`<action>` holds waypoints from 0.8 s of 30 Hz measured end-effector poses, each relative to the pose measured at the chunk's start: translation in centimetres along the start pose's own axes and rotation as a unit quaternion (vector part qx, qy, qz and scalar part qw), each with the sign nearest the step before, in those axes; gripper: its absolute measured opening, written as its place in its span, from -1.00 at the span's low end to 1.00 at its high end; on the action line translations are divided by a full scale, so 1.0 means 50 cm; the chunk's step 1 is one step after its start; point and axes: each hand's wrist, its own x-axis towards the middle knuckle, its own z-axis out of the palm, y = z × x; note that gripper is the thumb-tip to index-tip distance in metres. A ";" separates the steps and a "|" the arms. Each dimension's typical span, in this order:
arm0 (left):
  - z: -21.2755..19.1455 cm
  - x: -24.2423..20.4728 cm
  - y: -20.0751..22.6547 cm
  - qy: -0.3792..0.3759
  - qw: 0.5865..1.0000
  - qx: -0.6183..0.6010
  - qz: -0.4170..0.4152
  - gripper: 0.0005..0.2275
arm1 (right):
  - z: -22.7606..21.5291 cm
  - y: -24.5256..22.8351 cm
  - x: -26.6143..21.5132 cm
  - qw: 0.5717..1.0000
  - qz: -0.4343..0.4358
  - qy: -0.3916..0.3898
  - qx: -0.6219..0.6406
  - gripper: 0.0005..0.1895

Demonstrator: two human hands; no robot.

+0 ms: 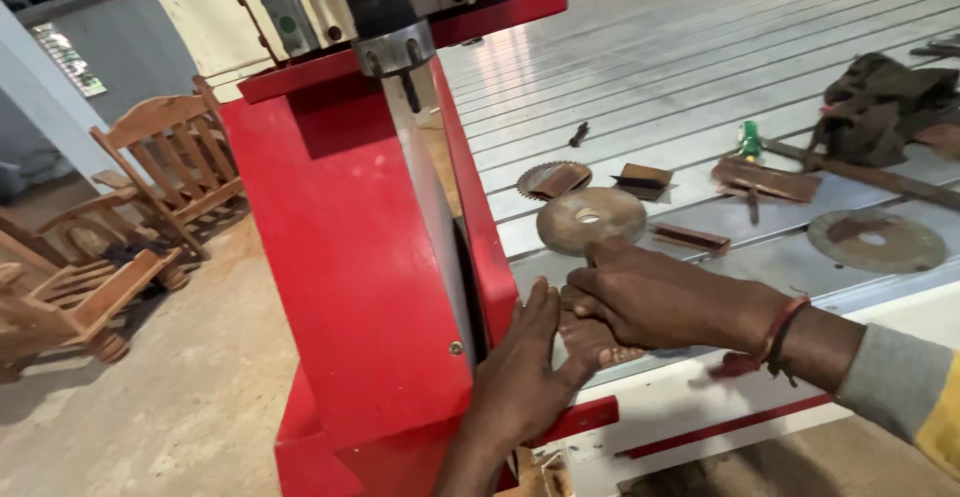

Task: The person wipes various metal machine parts, including discs and a collet, with a dark cloth and manipulates them by hand on the bed of a CNC machine.

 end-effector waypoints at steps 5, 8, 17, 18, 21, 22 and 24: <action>0.005 0.003 0.000 -0.008 1.000 0.028 -0.004 -0.16 | 0.013 0.037 -0.072 0.998 -0.051 0.000 -0.040 -0.66; 0.002 -0.007 -0.004 0.005 1.000 0.020 -0.002 -0.16 | 0.033 0.042 -0.056 1.000 0.002 0.015 -0.017 -0.68; 0.012 0.000 -0.004 0.014 0.999 0.047 0.020 -0.20 | 0.021 0.036 -0.080 0.998 -0.033 0.004 -0.047 -0.66; 0.012 -0.007 -0.008 0.010 0.999 0.048 0.019 -0.21 | 0.025 0.035 -0.076 0.999 -0.005 0.005 -0.036 -0.63; 0.007 -0.008 -0.001 0.014 0.999 0.030 0.026 -0.19 | 0.034 0.026 -0.034 0.999 -0.021 0.034 0.005 -0.65; 0.004 -0.005 0.007 0.009 0.999 0.030 0.019 -0.17 | 0.023 0.024 -0.010 0.998 -0.046 0.048 0.013 -0.60; -0.005 -0.005 0.014 -0.003 1.000 0.031 0.001 -0.15 | 0.007 0.018 0.004 1.000 0.018 -0.021 0.011 -0.66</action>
